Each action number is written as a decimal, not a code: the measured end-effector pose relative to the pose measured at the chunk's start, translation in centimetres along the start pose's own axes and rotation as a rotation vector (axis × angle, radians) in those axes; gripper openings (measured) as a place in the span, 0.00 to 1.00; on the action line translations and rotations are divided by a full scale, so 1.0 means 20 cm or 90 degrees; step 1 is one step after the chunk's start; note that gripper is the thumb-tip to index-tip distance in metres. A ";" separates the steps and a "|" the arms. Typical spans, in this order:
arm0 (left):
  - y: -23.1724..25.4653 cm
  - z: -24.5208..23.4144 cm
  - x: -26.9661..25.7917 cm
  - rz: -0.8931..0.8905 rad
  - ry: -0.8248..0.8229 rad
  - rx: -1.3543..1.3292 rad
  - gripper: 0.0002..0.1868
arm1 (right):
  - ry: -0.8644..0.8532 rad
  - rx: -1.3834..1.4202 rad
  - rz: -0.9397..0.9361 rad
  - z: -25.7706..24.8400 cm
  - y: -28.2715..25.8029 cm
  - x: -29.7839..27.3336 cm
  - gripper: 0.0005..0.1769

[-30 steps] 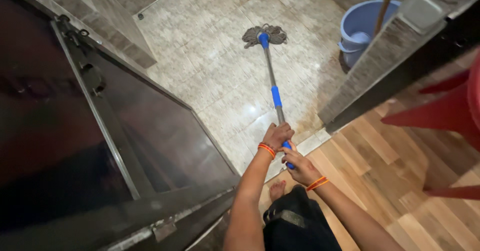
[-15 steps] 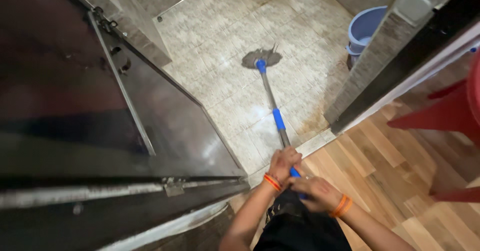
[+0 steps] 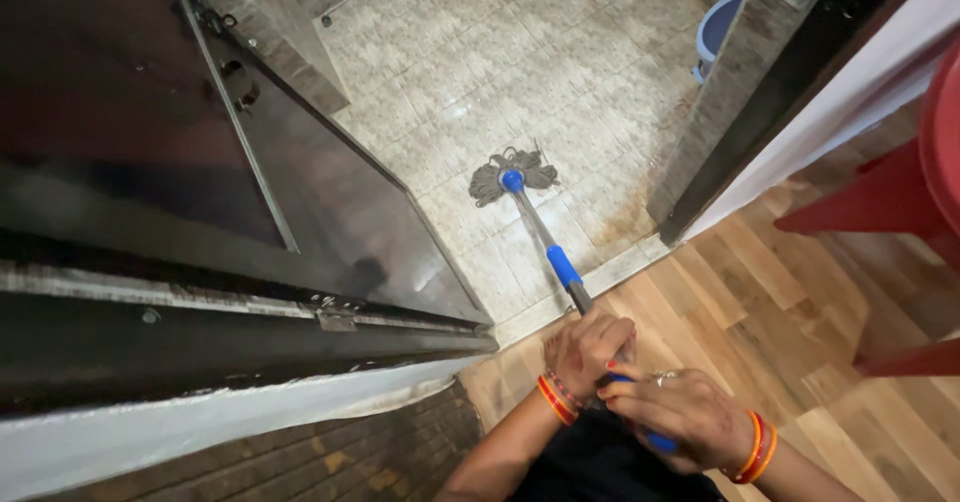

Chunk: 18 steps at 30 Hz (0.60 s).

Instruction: The person mops the tiled floor of a bathroom with a blue-handled mop.

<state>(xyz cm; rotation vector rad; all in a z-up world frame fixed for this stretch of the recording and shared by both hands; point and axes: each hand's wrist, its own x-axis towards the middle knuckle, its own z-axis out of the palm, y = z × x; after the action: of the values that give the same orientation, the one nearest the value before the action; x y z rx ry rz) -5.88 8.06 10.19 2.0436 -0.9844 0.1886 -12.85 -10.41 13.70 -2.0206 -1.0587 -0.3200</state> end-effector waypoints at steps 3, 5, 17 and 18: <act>-0.14 0.03 0.05 -0.012 -0.002 -0.001 0.08 | 0.009 -0.002 0.058 0.05 0.09 0.02 0.18; -0.25 0.06 0.07 -0.028 0.001 -0.011 0.09 | -0.007 0.015 0.084 0.10 0.18 0.04 0.18; -1.61 0.34 0.07 -0.021 -0.036 0.170 0.23 | -0.109 0.041 0.252 0.69 1.19 0.32 0.20; -1.75 0.36 0.08 -0.039 -0.045 0.204 0.18 | -0.097 0.036 0.249 0.76 1.28 0.34 0.23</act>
<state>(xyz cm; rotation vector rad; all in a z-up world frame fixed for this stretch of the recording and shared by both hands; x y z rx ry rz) 18.27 13.64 -15.47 2.3835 -0.9833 0.2575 9.04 -3.15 -6.29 -2.1700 -0.7281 0.0681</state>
